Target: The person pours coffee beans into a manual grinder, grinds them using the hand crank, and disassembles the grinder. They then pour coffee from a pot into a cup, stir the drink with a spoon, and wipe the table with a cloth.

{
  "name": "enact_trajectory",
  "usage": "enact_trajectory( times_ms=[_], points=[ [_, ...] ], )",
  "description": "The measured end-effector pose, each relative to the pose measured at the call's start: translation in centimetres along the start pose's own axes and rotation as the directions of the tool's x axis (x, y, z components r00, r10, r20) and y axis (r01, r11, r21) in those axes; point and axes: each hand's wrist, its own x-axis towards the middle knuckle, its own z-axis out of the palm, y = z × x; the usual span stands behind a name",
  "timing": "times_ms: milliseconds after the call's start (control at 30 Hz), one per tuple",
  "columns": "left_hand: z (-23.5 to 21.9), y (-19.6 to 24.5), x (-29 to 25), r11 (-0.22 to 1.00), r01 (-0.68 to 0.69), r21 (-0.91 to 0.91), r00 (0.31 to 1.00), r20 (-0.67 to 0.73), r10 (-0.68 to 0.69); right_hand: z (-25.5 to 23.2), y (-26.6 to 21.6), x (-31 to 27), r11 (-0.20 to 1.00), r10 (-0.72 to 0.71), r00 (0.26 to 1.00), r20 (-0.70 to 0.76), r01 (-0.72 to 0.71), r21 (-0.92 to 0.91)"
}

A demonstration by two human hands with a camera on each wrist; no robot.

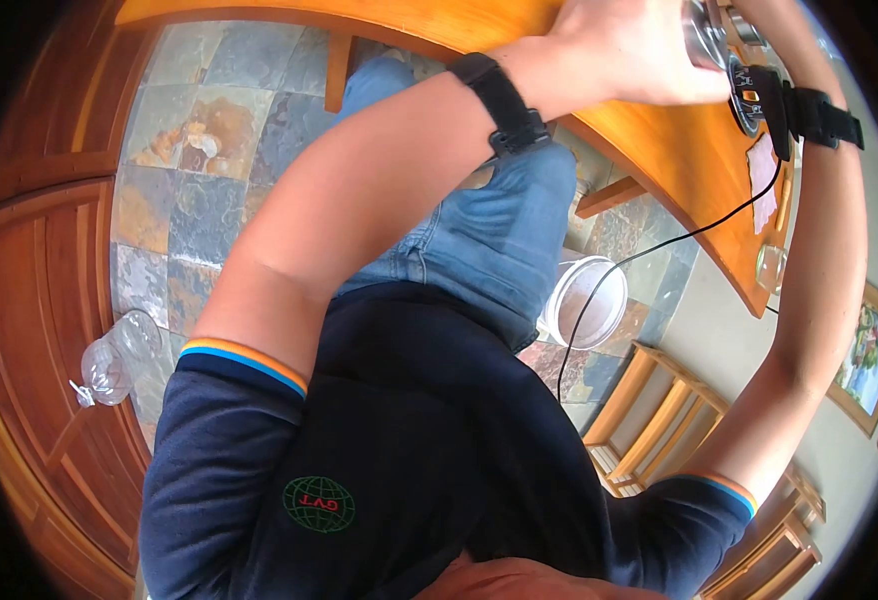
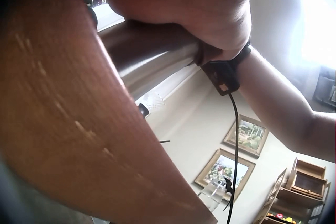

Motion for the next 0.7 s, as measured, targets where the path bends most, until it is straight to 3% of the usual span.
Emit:
enact_trajectory(
  times_ms=[67, 133, 167, 233, 267, 333, 400, 467, 500, 700],
  points=[
    [0.1, -1.1, 0.2, 0.999, -0.032, -0.033, 0.999, -0.007, 0.032, -0.2, 0.7, -1.8, 0.994, -0.039, 0.998, -0.04, 0.034, -0.107],
    [0.1, -1.1, -0.1, 0.997, -0.056, -0.061, 0.998, -0.03, 0.054, -0.2, 1.4, -3.3, 0.952, 0.105, 0.992, 0.076, -0.123, 0.282],
    [0.0, -0.5, -0.4, 0.997, -0.071, -0.037, 0.996, -0.062, 0.069, 0.6, 4.8, -3.2, 0.951, 0.099, 0.992, 0.074, -0.116, 0.285],
    [-0.1, -0.5, -0.4, 0.996, -0.091, -0.007, 0.992, -0.087, 0.09, 2.9, 13.0, -2.8, 0.819, 0.305, 0.952, -0.024, -0.25, 0.517],
    [0.2, -1.0, -0.4, 0.993, -0.108, -0.04, 0.99, -0.097, 0.104, 3.6, 12.6, -4.1, 0.818, 0.309, 0.951, -0.029, -0.25, 0.518],
    [0.7, -1.2, -0.3, 0.989, -0.126, -0.075, 0.988, -0.095, 0.119, 4.2, 11.0, -7.7, 0.985, 0.146, 0.974, -0.173, -0.127, 0.117],
    [0.3, -0.7, -0.3, 0.997, -0.065, -0.048, 0.995, -0.079, 0.061, 3.4, 10.4, -9.7, 0.977, 0.196, 0.976, -0.09, -0.187, 0.103],
    [0.1, -0.4, -0.2, 0.999, -0.037, -0.038, 0.998, -0.058, 0.034, 2.9, 8.7, -10.9, 0.913, 0.382, 0.924, 0.029, -0.382, 0.145],
    [0.2, -0.3, -0.2, 0.999, -0.053, -0.012, 0.997, -0.058, 0.053, 3.3, 8.9, -11.6, 0.944, 0.321, 0.945, -0.059, -0.315, 0.097],
    [1.6, -1.6, 0.2, 0.991, -0.13, 0.022, 0.988, -0.082, 0.131, 2.9, 7.5, -13.5, 0.945, 0.318, 0.944, -0.083, -0.309, 0.108]
  ],
)
